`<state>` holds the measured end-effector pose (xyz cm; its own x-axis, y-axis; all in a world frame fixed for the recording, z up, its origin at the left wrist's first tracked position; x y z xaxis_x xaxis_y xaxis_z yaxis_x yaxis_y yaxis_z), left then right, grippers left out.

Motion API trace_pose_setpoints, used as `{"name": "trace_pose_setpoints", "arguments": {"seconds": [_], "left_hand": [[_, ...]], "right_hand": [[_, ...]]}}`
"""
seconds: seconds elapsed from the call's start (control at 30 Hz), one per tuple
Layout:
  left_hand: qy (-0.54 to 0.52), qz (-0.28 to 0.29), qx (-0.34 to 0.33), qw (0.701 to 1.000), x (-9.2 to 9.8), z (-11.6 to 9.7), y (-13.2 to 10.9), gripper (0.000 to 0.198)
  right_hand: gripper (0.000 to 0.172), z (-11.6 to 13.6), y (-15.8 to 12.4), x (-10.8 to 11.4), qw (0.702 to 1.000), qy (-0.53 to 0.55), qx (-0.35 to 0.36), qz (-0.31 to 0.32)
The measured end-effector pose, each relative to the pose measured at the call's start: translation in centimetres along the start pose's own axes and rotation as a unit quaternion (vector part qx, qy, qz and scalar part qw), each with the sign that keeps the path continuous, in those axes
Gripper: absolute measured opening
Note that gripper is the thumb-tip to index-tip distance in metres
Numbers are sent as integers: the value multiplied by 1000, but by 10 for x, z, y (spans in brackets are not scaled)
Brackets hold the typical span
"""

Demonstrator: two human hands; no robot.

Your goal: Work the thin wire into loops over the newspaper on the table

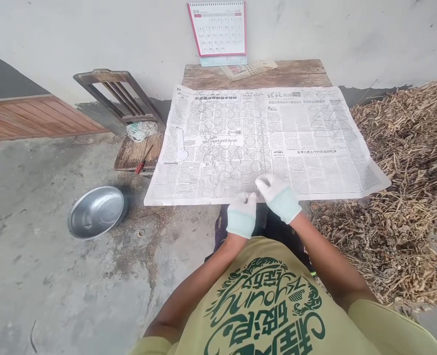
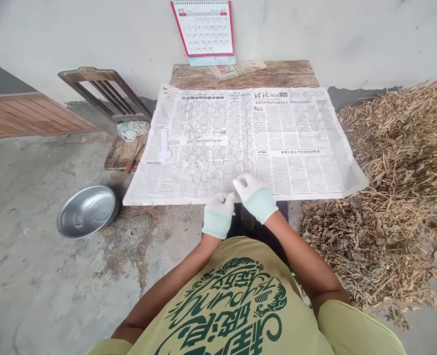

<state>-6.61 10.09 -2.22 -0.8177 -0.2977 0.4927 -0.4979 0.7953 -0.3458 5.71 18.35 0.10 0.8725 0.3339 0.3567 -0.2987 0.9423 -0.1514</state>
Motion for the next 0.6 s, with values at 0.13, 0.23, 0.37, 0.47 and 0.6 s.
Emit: {"name": "trace_pose_setpoints", "arguments": {"seconds": [0.13,0.23,0.37,0.47,0.6], "left_hand": [[-49,-1,-4,999,4,-4,0,33],[-46,6,-20,999,5,-8,-3,36],[-23,14,-20,999,2,-11,-6,40],[-18,36,-31,999,-4,-10,-6,43],[-10,76,-56,995,-4,-7,-7,41]], "right_hand": [[30,-6,-10,0,996,73,4,46],[28,-4,-16,-3,992,109,16,58],[24,-1,-18,-4,992,122,11,44],[23,-1,-17,-1,991,134,1,20],[23,-2,-17,8,991,133,-14,-6]]}}
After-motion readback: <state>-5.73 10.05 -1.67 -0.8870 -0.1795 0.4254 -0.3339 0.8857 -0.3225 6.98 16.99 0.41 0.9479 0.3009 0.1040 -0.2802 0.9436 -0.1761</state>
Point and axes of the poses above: each hand's wrist, its own y-axis towards the middle knuckle, its own x-axis out of the back of the hand, z = x × y, the point moved 6 cm from there along y, towards the middle knuckle, and after that the axes turned 7 degrees about y, right-handed, at the moved point
